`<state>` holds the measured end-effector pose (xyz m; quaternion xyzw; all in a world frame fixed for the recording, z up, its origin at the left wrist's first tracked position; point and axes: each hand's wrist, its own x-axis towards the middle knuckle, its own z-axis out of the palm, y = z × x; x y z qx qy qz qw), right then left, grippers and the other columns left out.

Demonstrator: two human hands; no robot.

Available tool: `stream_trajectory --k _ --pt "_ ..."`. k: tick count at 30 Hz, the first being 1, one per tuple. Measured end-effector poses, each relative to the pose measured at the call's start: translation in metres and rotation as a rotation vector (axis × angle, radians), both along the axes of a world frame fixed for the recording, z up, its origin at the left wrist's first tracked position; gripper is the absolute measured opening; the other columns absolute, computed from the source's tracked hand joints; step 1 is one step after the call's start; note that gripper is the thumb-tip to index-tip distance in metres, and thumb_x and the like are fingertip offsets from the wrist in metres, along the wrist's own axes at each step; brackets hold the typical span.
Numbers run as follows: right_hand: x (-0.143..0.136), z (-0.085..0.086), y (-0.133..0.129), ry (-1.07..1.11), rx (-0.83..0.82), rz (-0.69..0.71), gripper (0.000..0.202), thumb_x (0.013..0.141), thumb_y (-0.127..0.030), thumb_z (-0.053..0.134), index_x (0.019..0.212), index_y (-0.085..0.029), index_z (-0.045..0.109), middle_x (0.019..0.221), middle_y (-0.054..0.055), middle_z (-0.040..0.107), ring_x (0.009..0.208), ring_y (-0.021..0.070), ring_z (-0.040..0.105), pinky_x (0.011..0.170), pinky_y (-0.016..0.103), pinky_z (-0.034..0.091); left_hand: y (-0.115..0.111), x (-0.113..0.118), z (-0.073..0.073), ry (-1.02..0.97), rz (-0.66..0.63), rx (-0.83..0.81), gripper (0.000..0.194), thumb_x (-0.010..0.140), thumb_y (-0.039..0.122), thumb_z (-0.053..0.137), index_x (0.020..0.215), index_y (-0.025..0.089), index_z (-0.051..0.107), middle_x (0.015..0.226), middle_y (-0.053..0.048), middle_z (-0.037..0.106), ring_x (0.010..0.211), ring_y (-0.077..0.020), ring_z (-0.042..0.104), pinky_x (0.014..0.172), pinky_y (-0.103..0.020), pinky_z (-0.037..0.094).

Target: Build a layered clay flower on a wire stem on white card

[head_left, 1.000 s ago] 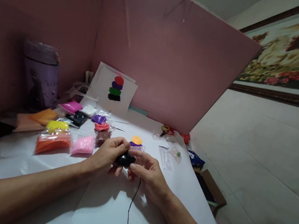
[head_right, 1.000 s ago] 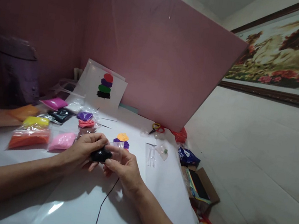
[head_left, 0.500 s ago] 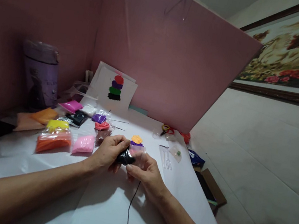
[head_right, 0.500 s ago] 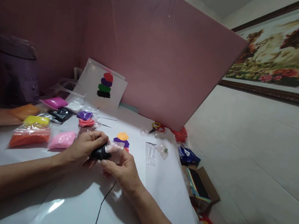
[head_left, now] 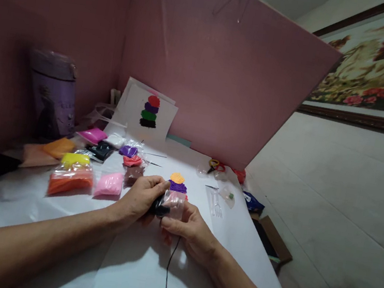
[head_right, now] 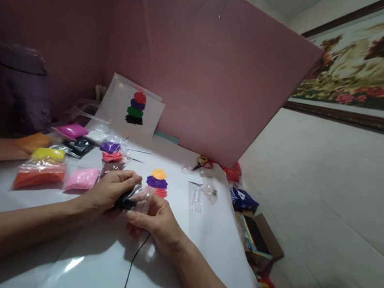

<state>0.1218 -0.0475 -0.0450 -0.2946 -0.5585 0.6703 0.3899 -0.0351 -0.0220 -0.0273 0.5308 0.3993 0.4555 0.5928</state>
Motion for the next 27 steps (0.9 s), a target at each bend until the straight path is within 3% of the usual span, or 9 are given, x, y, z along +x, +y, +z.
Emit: stream_trajectory --k 5,9,15,21,27 --pt "-0.003 -0.001 0.001 -0.031 0.046 -0.222 0.031 0.068 -0.034 0.079 0.088 -0.017 0.062 0.057 -0.004 0.061 0.047 0.008 0.053 0.048 0.02 0.042 0.005 -0.003 -0.002 -0.102 -0.055 0.018 0.04 0.081 0.055 0.058 0.071 0.019 0.046 0.044 0.004 0.057 0.025 -0.0079 0.045 0.024 -0.014 0.024" --pt "-0.005 0.003 0.002 -0.025 0.165 -0.317 0.025 0.071 -0.033 0.075 0.087 -0.02 0.062 0.063 -0.004 0.064 0.047 0.0075 0.051 0.047 0.021 0.04 0.008 -0.005 -0.005 -0.127 -0.138 0.017 0.037 0.083 0.051 0.058 0.074 0.017 0.047 0.049 0.001 0.06 0.027 -0.0068 0.047 0.026 -0.013 0.025" --pt "-0.005 0.005 0.0 -0.078 0.298 -0.444 0.025 0.07 -0.021 0.07 0.094 -0.022 0.062 0.06 -0.005 0.06 0.05 0.0095 0.051 0.046 0.022 0.042 0.011 -0.005 -0.009 -0.116 -0.083 0.108 0.031 0.085 0.047 0.055 0.079 0.018 0.045 0.054 0.001 0.064 0.03 -0.0073 0.05 0.028 -0.013 0.028" --pt "-0.003 0.0 -0.001 -0.26 0.39 -0.464 0.033 0.076 -0.019 0.065 0.108 -0.021 0.062 0.059 -0.004 0.062 0.048 0.0105 0.053 0.05 0.025 0.044 0.008 -0.003 -0.008 -0.074 -0.068 0.162 0.029 0.084 0.044 0.056 0.077 0.018 0.047 0.053 0.005 0.058 0.031 -0.0058 0.047 0.029 -0.013 0.03" --pt "-0.003 0.002 0.0 -0.222 0.316 -0.379 0.024 0.076 -0.021 0.067 0.1 -0.021 0.062 0.051 -0.007 0.055 0.043 0.0104 0.052 0.044 0.024 0.042 0.003 -0.001 -0.007 -0.058 -0.001 0.187 0.03 0.081 0.046 0.059 0.074 0.018 0.049 0.048 0.007 0.052 0.029 -0.0059 0.044 0.027 -0.014 0.028"
